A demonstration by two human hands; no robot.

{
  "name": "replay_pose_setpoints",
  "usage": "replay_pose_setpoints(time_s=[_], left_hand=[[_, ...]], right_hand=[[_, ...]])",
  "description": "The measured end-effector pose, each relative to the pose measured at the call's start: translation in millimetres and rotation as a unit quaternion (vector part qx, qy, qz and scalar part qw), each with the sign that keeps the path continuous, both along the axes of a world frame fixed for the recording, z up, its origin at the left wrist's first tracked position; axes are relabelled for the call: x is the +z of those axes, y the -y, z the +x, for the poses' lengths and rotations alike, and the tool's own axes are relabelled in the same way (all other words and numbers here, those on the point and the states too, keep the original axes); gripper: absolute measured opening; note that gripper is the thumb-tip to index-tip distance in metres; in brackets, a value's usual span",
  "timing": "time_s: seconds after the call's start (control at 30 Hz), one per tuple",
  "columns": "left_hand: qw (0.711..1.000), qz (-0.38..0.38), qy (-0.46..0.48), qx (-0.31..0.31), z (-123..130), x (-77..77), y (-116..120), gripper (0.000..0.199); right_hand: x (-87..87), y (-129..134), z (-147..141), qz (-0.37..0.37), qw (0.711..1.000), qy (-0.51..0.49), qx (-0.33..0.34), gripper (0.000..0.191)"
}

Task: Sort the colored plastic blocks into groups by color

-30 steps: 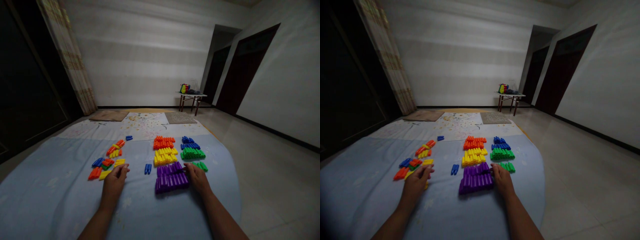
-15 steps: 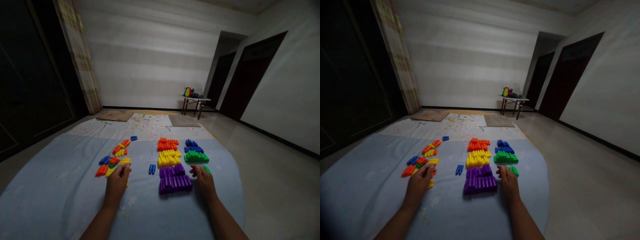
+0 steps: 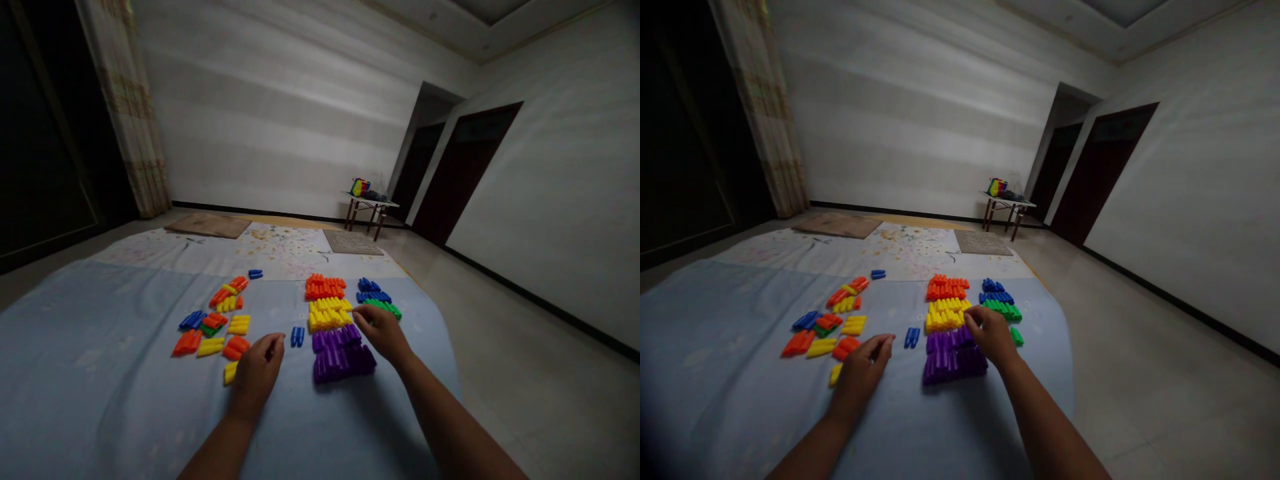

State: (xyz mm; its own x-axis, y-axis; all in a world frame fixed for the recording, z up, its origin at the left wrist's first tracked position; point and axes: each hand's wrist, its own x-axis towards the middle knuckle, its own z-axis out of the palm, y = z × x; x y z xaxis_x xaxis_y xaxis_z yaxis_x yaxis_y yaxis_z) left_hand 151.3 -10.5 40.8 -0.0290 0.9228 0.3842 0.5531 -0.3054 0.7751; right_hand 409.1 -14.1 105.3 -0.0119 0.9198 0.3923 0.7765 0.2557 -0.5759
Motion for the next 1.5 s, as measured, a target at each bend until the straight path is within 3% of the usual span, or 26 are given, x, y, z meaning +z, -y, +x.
replay_pose_setpoints(time_s=[0.13,0.3,0.63,0.77,0.9,1.07,1.17,1.27,1.43,1.5], left_hand=[[1.0,-0.026,0.016,0.006,-0.4,-5.6,-3.0,0.033],[0.999,-0.025,0.023,-0.009,-0.4,-9.6,-2.5,0.032],[1.0,0.005,0.004,-0.01,-5.4,-9.5,3.3,0.031],[1.0,0.016,-0.003,0.007,-8.1,-6.5,4.7,0.03],[0.999,0.025,-0.014,0.024,-8.9,-5.7,5.6,0.029],[0.999,0.016,-0.027,0.043,-8.7,-5.5,5.6,0.028],[0.998,0.018,-0.033,0.04,-8.9,-7.7,4.2,0.028],[0.999,0.02,-0.03,0.04,-10.1,-12.0,2.4,0.029],[0.999,0.012,-0.024,0.044,-12.9,-12.5,2.2,0.029],[0.998,0.014,-0.02,0.05,-13.4,-9.8,3.1,0.028]], right_hand=[[14.2,-17.3,-22.2,-0.08,0.989,0.121,0.02,0.021],[13.1,-32.6,-31.9,-0.166,0.953,0.251,0.026,0.017],[6.8,-46.7,-48.2,-0.172,0.946,0.272,0.038,0.021],[8.4,-61.0,-72.4,-0.158,0.934,0.292,0.133,0.026],[5.8,-71.2,-97.4,-0.112,0.887,0.356,0.274,0.038],[-7.0,-76.1,-107.8,-0.107,0.833,0.444,0.313,0.043],[-15.3,-80.1,-107.8,-0.103,0.815,0.478,0.311,0.037],[-18.3,-82.3,-110.0,-0.096,0.819,0.48,0.299,0.032],[-16.0,-77.5,-120.3,-0.093,0.862,0.434,0.243,0.038],[-17.6,-75.5,-124.5,-0.105,0.866,0.433,0.226,0.041]])
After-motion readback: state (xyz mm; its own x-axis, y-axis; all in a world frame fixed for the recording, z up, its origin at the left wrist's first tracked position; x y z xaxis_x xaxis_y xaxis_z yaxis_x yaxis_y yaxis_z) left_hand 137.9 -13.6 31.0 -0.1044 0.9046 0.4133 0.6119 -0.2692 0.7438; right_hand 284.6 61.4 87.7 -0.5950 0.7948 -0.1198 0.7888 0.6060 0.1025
